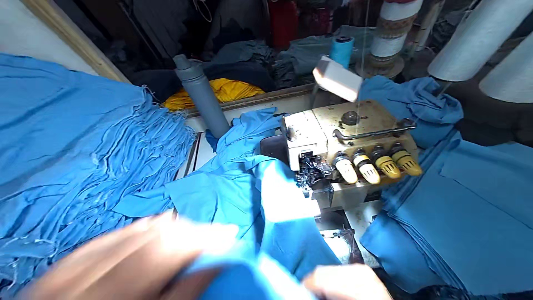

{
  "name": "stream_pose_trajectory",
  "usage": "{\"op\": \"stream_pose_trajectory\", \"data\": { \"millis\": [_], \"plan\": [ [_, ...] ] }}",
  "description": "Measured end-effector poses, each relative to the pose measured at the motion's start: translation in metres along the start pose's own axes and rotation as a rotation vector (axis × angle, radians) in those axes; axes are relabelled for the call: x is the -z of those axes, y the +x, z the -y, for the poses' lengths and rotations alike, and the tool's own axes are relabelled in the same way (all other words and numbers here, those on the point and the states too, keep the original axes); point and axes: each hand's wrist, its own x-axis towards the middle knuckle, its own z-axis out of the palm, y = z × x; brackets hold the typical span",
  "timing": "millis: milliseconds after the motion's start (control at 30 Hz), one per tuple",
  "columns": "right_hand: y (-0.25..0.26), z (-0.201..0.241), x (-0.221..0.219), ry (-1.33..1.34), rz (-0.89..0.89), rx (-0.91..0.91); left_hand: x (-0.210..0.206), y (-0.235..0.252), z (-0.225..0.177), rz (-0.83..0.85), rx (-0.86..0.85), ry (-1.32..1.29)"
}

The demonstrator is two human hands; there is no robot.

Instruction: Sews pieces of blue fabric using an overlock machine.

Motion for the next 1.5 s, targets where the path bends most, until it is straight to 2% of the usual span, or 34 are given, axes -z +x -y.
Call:
{"op": "stream_pose_trajectory", "data": {
  "millis": [33, 67, 133, 200, 333, 433, 500, 633, 667, 833, 1133, 1233, 1367, 1500],
  "plan": [
    [-0.003, -0.029, -0.005, 0.004, -0.064, -0.135, -0.038, 0.012, 0.032, -0.108, -0.047, 0.161],
    [-0.008, -0.057, -0.011, -0.007, -0.117, -0.283, -0.070, 0.020, 0.056, -0.109, -0.069, 0.253],
    [-0.020, -0.092, -0.015, -0.021, -0.133, -0.492, -0.112, 0.025, 0.080, 0.031, -0.073, 0.257],
    [-0.026, -0.096, -0.012, -0.021, -0.132, -0.550, -0.136, 0.025, 0.082, 0.063, -0.085, 0.215],
    [-0.028, -0.091, -0.009, 0.027, -0.168, -0.515, -0.156, 0.028, 0.070, -0.002, -0.045, 0.150],
    [-0.027, -0.085, -0.012, 0.105, -0.212, -0.488, -0.165, 0.029, 0.064, -0.052, -0.024, 0.127],
    [-0.031, -0.086, -0.016, 0.100, -0.238, -0.434, -0.167, 0.031, 0.061, -0.041, -0.031, 0.020],
    [-0.042, -0.101, -0.026, -0.156, -0.368, -0.240, -0.160, 0.039, 0.061, 0.000, -0.010, -0.371],
    [-0.043, -0.104, -0.027, -0.199, -0.393, -0.224, -0.157, 0.043, 0.062, 0.019, -0.016, -0.396],
    [-0.038, -0.114, -0.034, -0.158, -0.500, -0.232, -0.156, 0.059, 0.071, 0.096, 0.007, -0.208],
    [-0.042, -0.101, -0.039, 0.135, -0.393, -0.344, -0.162, 0.058, 0.069, 0.158, 0.052, -0.145],
    [-0.047, -0.095, -0.039, 0.275, -0.422, -0.432, -0.166, 0.055, 0.062, 0.117, 0.076, -0.077],
    [-0.049, -0.087, -0.030, 0.438, -0.464, -0.481, -0.174, 0.045, 0.050, -0.017, -0.109, 0.127],
    [-0.046, -0.082, -0.016, 0.492, -0.454, -0.450, -0.177, 0.036, 0.046, -0.061, -0.159, 0.209]
  ]
}}
